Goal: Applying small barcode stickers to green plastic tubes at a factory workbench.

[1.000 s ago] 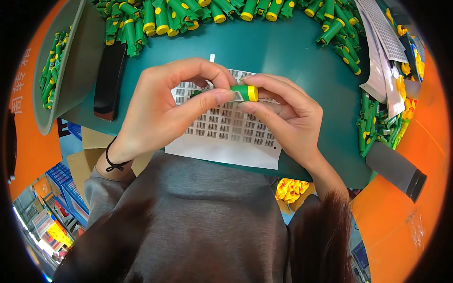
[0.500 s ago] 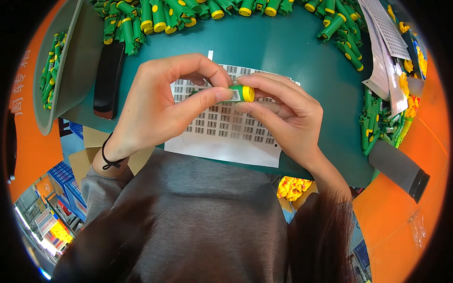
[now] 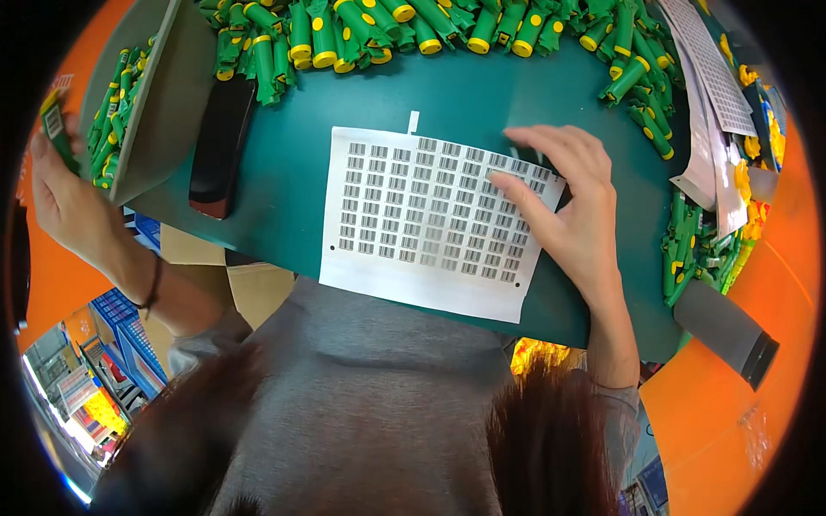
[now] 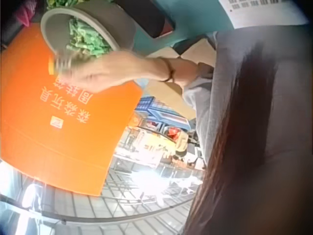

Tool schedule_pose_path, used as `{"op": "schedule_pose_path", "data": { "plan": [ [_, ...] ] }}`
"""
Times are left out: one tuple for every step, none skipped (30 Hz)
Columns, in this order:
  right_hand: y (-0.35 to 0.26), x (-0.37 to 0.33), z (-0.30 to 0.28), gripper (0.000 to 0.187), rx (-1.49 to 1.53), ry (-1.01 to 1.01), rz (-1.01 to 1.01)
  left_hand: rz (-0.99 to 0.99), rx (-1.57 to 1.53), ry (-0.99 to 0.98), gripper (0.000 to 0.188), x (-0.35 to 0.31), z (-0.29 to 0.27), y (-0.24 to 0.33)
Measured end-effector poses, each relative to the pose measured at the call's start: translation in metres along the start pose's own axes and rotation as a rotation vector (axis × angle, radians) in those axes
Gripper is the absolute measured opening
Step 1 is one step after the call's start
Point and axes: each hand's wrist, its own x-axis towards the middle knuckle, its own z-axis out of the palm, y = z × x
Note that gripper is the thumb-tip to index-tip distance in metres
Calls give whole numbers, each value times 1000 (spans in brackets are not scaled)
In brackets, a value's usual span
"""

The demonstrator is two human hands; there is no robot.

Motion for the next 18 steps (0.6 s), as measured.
{"op": "schedule_pose_path", "data": {
  "plan": [
    [5,0,1,33,-39,-65,16,-225,-205,141,18,10,6,-8],
    [7,0,3,27,-76,-129,32,-222,-203,143,18,7,7,-5],
    [7,-1,3,27,-82,-124,34,-1,-154,108,18,0,12,8],
    [10,-1,4,22,-66,-123,40,221,-88,73,19,-11,17,26],
    [9,-2,7,18,-97,-124,81,336,-472,-63,19,-41,51,37],
    [12,-3,9,18,-94,-133,72,459,-800,-195,20,-64,66,59],
    [16,-5,8,16,-61,-118,94,306,-846,-582,24,-75,47,99],
    [17,-4,9,15,-20,-108,99,235,-889,-692,30,-93,48,115],
    [16,-4,9,15,-22,-113,90,294,-910,-651,27,-104,58,122],
    [17,-4,10,15,-12,-108,84,290,-908,-651,27,-109,65,125],
    [18,-4,10,14,-4,-103,78,286,-917,-675,25,-112,70,127],
    [18,-5,11,14,-7,-97,84,291,-933,-700,22,-114,73,129],
    [17,-5,11,14,-22,-91,70,298,-940,-700,22,-116,75,129],
    [16,-6,11,14,-38,-85,57,314,-960,-658,19,-117,75,129],
    [16,-7,10,14,-46,-75,65,333,-985,-614,16,-118,77,130],
    [15,-7,11,14,-50,-66,53,344,-999,-612,16,-118,77,130],
    [13,-7,12,14,-56,-58,41,366,-967,-579,18,-119,75,129],
    [14,-7,13,14,-80,-46,52,386,-948,-539,20,-120,76,129]
  ]
}}
